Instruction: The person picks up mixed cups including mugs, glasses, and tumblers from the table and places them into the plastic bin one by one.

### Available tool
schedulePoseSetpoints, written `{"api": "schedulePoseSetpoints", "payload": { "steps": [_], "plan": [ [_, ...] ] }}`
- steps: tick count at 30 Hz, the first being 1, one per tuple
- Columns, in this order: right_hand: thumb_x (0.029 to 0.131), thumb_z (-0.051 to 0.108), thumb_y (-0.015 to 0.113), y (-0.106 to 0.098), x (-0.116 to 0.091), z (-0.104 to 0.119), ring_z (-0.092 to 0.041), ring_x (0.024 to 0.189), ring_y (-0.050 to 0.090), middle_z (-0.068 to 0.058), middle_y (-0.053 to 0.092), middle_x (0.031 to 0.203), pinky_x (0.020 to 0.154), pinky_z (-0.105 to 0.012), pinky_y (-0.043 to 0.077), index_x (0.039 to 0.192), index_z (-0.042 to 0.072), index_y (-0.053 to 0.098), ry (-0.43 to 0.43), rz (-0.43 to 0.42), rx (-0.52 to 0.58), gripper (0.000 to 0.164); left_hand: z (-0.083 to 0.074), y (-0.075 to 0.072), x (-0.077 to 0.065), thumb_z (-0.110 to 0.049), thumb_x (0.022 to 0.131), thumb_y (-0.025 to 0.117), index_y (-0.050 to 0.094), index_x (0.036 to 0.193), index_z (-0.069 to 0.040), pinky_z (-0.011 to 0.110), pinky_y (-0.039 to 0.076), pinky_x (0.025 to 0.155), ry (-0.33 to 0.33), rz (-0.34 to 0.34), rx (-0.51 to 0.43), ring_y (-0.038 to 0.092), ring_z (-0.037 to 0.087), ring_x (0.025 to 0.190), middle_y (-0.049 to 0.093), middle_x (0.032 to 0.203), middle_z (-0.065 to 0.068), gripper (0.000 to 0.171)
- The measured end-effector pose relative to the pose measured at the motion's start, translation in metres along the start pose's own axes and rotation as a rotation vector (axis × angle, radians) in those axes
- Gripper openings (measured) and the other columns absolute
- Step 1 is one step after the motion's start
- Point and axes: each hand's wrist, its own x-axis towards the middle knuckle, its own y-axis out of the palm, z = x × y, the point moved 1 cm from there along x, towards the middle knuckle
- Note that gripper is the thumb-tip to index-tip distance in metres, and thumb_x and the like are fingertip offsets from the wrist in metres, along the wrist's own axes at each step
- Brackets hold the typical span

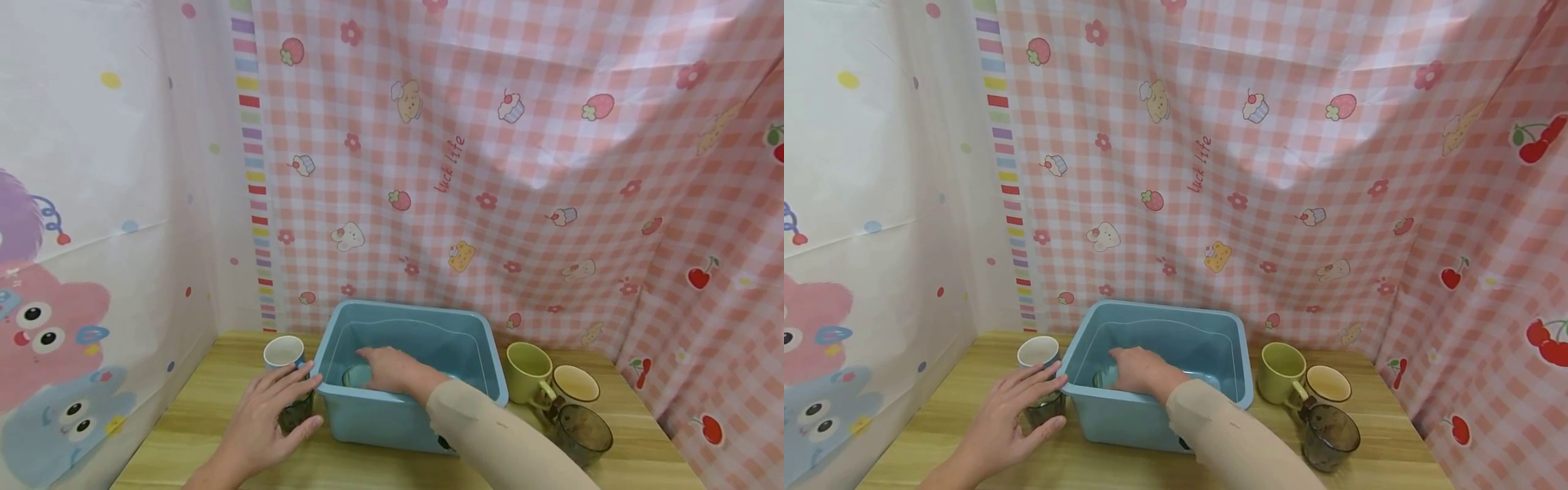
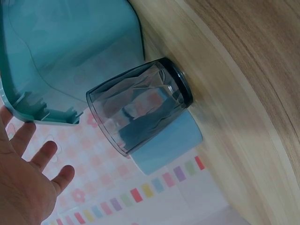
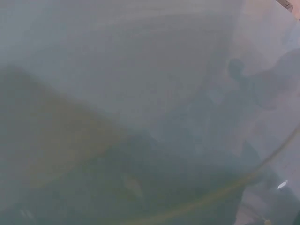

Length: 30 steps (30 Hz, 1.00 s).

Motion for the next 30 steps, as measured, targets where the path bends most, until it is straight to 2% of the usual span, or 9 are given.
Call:
{"api": "schedulePoseSetpoints", "payload": {
  "steps": [11, 20, 30],
  "plan": [
    [0.100, 0.022, 0.075, 0.0062, 0.0071, 0.0016, -0.027, 0.151, 0.051, -0.006, 0.058, 0.160, 0.124, -0.044, 0.044, 0.162, 0.014, 0.048, 0.035, 0.084, 0.021, 0.068, 0.0004, 0.0010, 0.0000, -0.040, 0.085, 0.089, 0.070, 0.142, -0.028, 0.067, 0.048, 0.101, -0.006, 0.013, 0.000, 0.061, 0.036, 0.135, 0.067, 0.150, 0.004, 0.062],
    [0.101, 0.023, 0.073, 0.0055, 0.0067, 0.0041, -0.028, 0.151, 0.051, -0.007, 0.059, 0.159, 0.124, -0.043, 0.044, 0.161, 0.013, 0.049, 0.049, 0.106, -0.006, 0.065, 0.0001, 0.0011, -0.0005, -0.039, 0.084, 0.090, 0.070, 0.142, -0.028, 0.068, 0.047, 0.101, -0.017, 0.015, -0.003, 0.061, 0.036, 0.136, 0.065, 0.153, 0.000, 0.062],
    [0.104, 0.016, 0.066, 0.0044, 0.0058, 0.0024, -0.026, 0.149, 0.054, -0.008, 0.061, 0.156, 0.122, -0.040, 0.045, 0.157, 0.009, 0.054, 0.018, 0.113, -0.011, 0.054, -0.0011, 0.0005, -0.0004, -0.039, 0.084, 0.090, 0.069, 0.143, -0.031, 0.067, 0.048, 0.101, -0.014, 0.007, -0.004, 0.061, 0.035, 0.135, 0.067, 0.150, 0.003, 0.063]
  ]
}}
